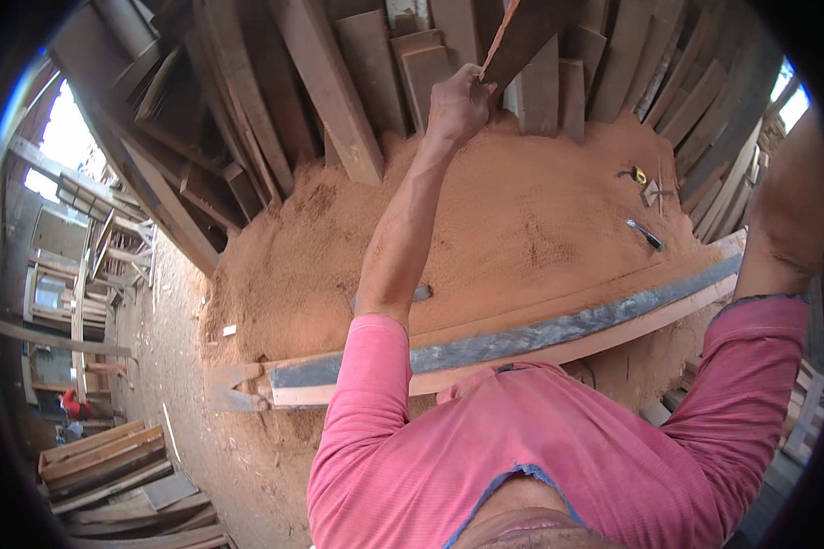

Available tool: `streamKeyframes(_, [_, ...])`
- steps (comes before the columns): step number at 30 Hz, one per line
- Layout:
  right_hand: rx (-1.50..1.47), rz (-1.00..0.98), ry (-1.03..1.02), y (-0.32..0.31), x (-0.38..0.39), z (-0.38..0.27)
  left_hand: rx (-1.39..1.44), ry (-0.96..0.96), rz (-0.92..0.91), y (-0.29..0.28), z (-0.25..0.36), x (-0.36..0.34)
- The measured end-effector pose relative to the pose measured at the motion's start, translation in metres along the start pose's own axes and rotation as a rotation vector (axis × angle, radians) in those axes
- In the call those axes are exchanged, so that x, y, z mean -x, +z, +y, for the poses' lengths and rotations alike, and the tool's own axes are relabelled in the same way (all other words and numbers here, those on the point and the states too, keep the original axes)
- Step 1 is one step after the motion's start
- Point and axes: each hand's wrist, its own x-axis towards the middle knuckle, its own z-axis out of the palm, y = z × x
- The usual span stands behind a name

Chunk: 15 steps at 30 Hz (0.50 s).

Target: The person uses a chisel and hammer to carve and shape a long wooden plank on a workbench. They repeatedly position the chisel, strike it with the hammer, and inspect the wood's surface, removing shavings and adjusting the plank's orientation throughout the process.

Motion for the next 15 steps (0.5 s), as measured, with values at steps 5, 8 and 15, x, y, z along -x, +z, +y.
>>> streamKeyframes(5, [0.011, 0.035, -0.199, 0.042, -0.039, -0.076, 0.071, -0.013, 0.000, 0.054, -0.026, -0.037])
streamKeyframes(8, [0.015, 0.071, -0.346, 0.090, -0.070, -0.150, 0.092, -0.154, -0.104, 0.089, -0.028, -0.044])
streamKeyframes(15, [-0.012, 0.135, -0.569, 0.216, -0.127, -0.324, 0.050, -0.246, -0.041, 0.130, -0.110, -0.033])
